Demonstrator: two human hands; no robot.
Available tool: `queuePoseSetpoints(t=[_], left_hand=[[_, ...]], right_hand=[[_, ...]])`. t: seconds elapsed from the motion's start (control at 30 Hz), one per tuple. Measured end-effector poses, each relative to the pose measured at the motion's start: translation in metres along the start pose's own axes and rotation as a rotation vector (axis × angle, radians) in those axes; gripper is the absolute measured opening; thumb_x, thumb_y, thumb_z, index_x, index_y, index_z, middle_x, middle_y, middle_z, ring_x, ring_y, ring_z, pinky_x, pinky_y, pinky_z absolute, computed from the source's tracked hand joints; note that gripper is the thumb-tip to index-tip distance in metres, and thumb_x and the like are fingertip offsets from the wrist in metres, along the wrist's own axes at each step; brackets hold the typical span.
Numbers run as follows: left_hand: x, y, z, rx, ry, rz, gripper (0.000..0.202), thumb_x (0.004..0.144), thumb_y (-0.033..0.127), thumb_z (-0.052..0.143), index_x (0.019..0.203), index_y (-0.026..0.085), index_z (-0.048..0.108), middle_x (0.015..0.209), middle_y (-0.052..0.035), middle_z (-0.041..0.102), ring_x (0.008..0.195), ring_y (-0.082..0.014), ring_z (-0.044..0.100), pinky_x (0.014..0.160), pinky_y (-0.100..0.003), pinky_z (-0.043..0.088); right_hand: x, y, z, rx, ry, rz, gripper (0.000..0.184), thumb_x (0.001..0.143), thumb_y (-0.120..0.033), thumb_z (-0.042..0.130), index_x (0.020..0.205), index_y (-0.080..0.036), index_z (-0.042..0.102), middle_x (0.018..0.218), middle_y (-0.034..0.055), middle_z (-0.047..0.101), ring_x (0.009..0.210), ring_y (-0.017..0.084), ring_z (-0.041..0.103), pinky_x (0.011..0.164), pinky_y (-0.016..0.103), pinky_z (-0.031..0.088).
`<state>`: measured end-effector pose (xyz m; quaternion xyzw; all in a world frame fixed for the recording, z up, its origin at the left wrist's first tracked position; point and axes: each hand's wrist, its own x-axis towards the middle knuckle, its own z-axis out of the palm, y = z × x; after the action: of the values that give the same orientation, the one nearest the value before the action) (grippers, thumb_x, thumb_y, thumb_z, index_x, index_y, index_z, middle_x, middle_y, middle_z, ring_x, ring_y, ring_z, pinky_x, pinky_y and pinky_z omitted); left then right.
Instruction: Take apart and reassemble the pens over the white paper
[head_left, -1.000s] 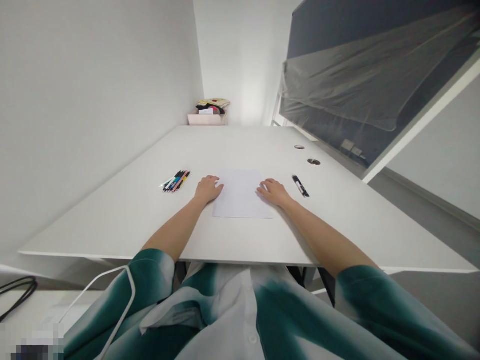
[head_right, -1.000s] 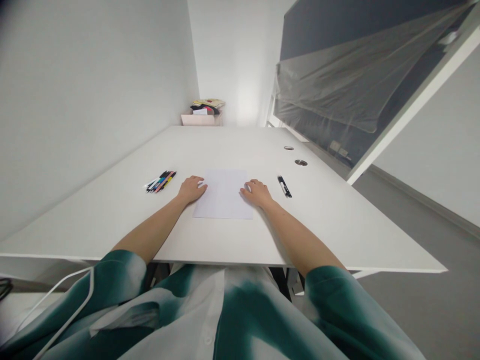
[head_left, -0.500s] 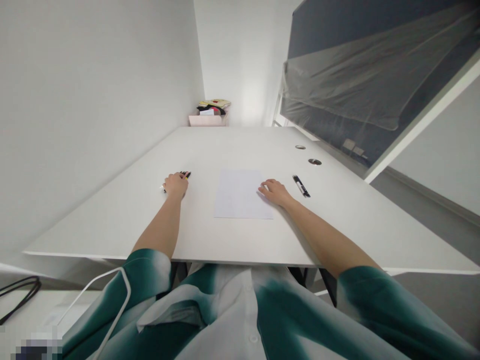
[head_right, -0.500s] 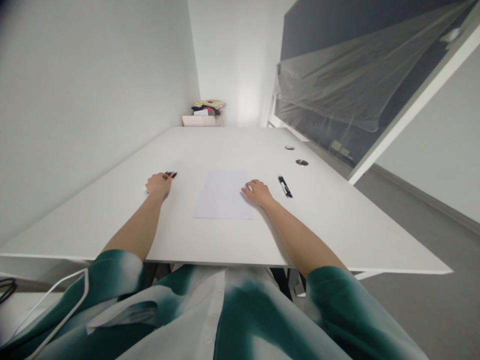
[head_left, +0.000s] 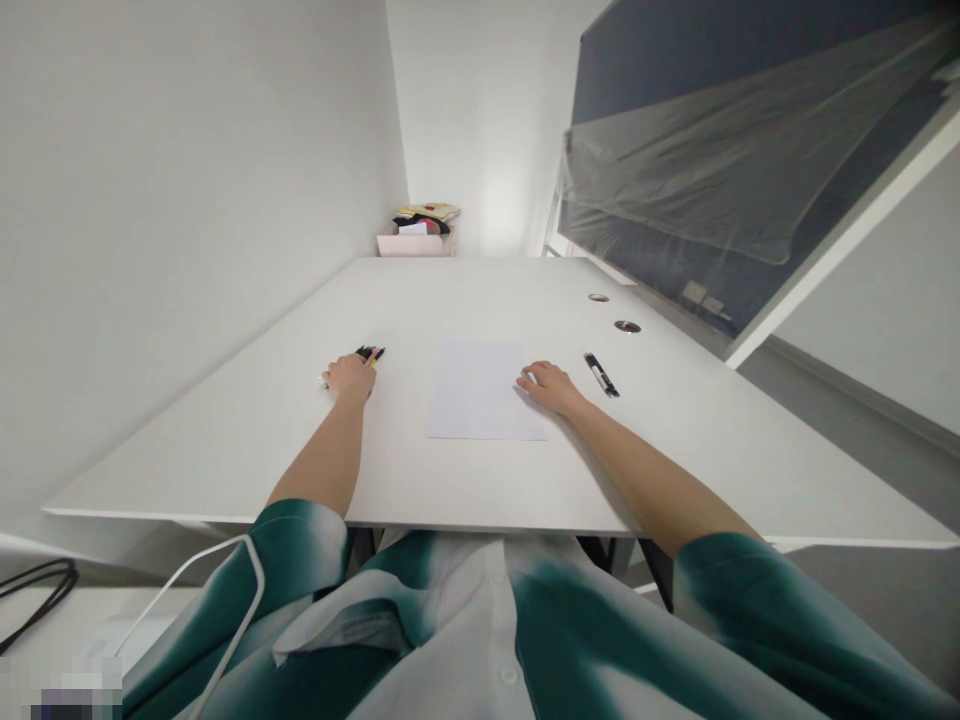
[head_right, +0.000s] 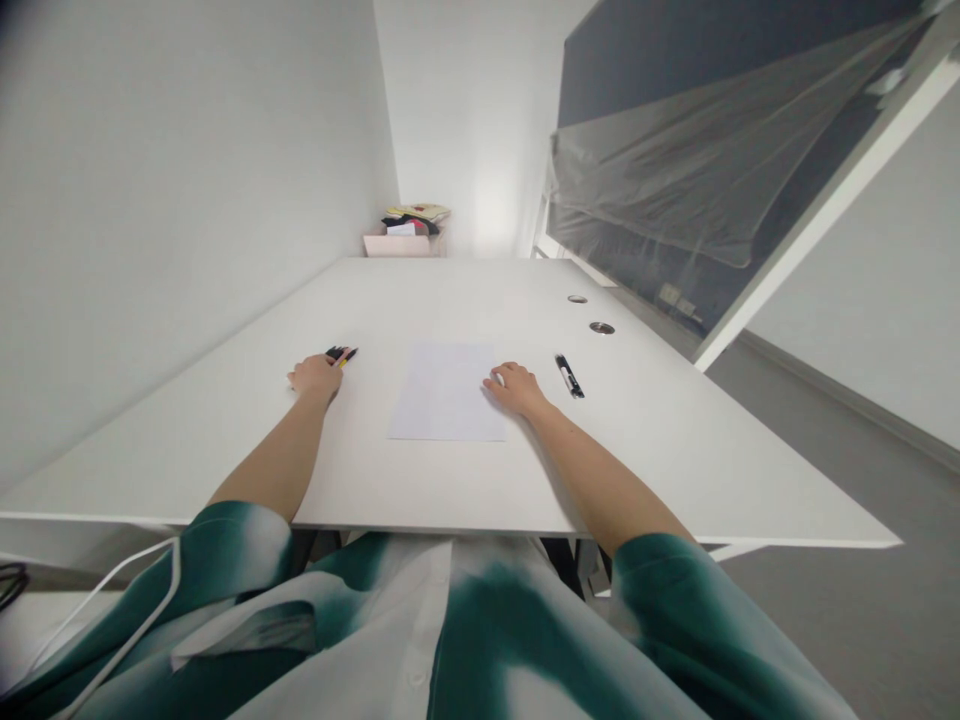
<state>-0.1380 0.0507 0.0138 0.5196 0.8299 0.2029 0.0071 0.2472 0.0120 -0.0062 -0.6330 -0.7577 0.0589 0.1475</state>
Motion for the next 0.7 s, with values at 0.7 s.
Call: queuePoseSetpoints(t=[0.7], left_hand=[[-0.094, 0.100, 0.010, -1.429, -0.608, 0.192, 0.022, 0.068, 0.029, 0.073, 0.073, 0.017, 0.054, 0.078, -0.0050, 0.068, 0.082, -0.0171, 0.068, 0.078, -0.032, 0.053]], right_hand=[[-0.008, -0.033, -0.013, 0.514, 0.128, -0.228, 0.036, 0.088, -0.036, 0.054, 0.118, -0.019, 0.064, 0.101, 0.0076, 0.073, 0.090, 0.020, 0.066, 0.085, 0.034, 0.052]])
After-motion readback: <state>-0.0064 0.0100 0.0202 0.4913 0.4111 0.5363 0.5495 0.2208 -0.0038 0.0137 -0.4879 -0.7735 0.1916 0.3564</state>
